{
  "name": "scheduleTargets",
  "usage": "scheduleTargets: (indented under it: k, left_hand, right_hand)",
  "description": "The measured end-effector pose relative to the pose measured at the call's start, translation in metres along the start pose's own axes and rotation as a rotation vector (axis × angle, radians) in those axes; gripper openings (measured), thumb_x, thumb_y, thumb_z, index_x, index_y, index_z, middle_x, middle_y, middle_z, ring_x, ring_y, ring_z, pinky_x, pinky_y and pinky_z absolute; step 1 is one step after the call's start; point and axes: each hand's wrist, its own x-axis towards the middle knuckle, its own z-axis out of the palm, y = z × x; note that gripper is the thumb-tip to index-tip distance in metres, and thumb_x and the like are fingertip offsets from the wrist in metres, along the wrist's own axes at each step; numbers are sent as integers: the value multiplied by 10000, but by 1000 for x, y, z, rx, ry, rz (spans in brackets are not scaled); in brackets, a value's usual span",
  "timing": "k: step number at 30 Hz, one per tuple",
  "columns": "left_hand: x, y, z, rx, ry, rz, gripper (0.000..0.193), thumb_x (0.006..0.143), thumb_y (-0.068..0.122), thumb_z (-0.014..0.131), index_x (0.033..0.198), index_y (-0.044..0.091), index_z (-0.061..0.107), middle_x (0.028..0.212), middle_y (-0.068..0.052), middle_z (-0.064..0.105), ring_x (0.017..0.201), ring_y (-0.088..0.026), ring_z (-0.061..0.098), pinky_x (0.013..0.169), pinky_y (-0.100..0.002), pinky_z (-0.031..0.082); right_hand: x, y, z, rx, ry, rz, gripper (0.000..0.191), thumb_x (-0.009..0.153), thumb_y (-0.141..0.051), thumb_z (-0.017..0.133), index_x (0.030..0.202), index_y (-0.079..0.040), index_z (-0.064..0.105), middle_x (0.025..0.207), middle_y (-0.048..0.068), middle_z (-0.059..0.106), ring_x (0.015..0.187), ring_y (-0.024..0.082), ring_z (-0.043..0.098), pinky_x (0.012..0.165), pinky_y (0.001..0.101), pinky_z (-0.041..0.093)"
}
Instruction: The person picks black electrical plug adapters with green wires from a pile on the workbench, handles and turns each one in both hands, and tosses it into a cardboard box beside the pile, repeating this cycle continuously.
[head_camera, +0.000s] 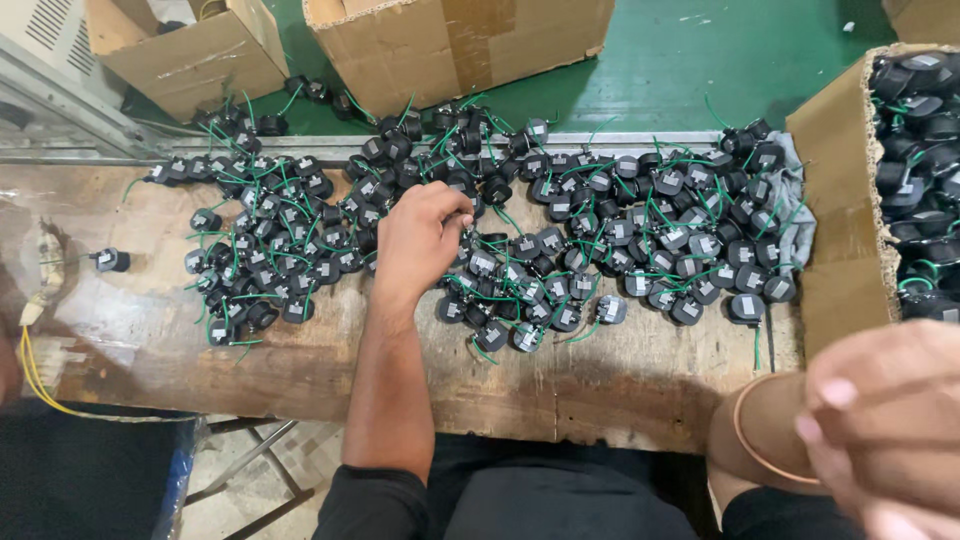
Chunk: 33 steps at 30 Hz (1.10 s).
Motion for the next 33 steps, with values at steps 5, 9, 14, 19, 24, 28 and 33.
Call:
scheduleTargets:
  k: [5,9,14,19,24,28,33]
  left_hand:
    - [1,4,-1,-303,126,106,104,889,-16,725,949,44,667,924,-51,649,887,-213,652,762,-321,520]
    - [2,7,13,-665,273,216,92,978,-58,689,1035,8,659,1009,-63,622,838,-132,610,716,-263,509]
    - [-2,10,44,-956,337,186,30,1031,-9,665,1060,-4,661,1084,-74,617,763,-94,621,646,-232,528]
    - [-4,5,59,-1119,327,100,48,1024,2,661,1067,-15,669,1118,-87,635,767,-102,650,648,-238,567]
    - [-4,2,57,-1191,303,85,88,1044,42,670,1097,-22,696,1152,-106,640,858,-145,703,718,-262,591]
    - [-3,3,47,-1193,213,184,134,1049,106,670,1109,-10,699,1220,-113,656,990,-171,733,838,-289,621]
    - [1,7,36,-954,203,319,146,966,108,760,1029,-18,721,1214,-135,681,1119,-196,693,930,-314,610]
  right_hand:
    - [-2,47,35,-393,366,485,249,976,-261,675,1047,-23,658,848,74,682,743,190,710,735,346,622]
    - [-15,91,52,86,415,969,530,940,-73,776,1417,-4,555,1012,79,701,944,144,691,893,284,604]
    - [-27,151,92,152,140,1107,798,752,-24,822,1444,-55,426,1270,107,661,1117,231,676,910,367,585]
    - [-40,172,133,6,-110,1228,608,744,-195,880,1244,-49,566,946,142,714,860,269,711,749,391,554]
    - [-52,176,138,50,30,1051,411,771,-172,862,1103,-27,668,892,102,707,760,184,647,711,349,521]
    - [-57,177,130,230,72,1273,403,780,-145,860,1146,-48,721,755,31,609,694,102,483,609,313,437]
    - [-57,177,126,181,127,1245,389,761,-118,891,1092,-23,710,784,-10,664,731,61,526,655,279,477]
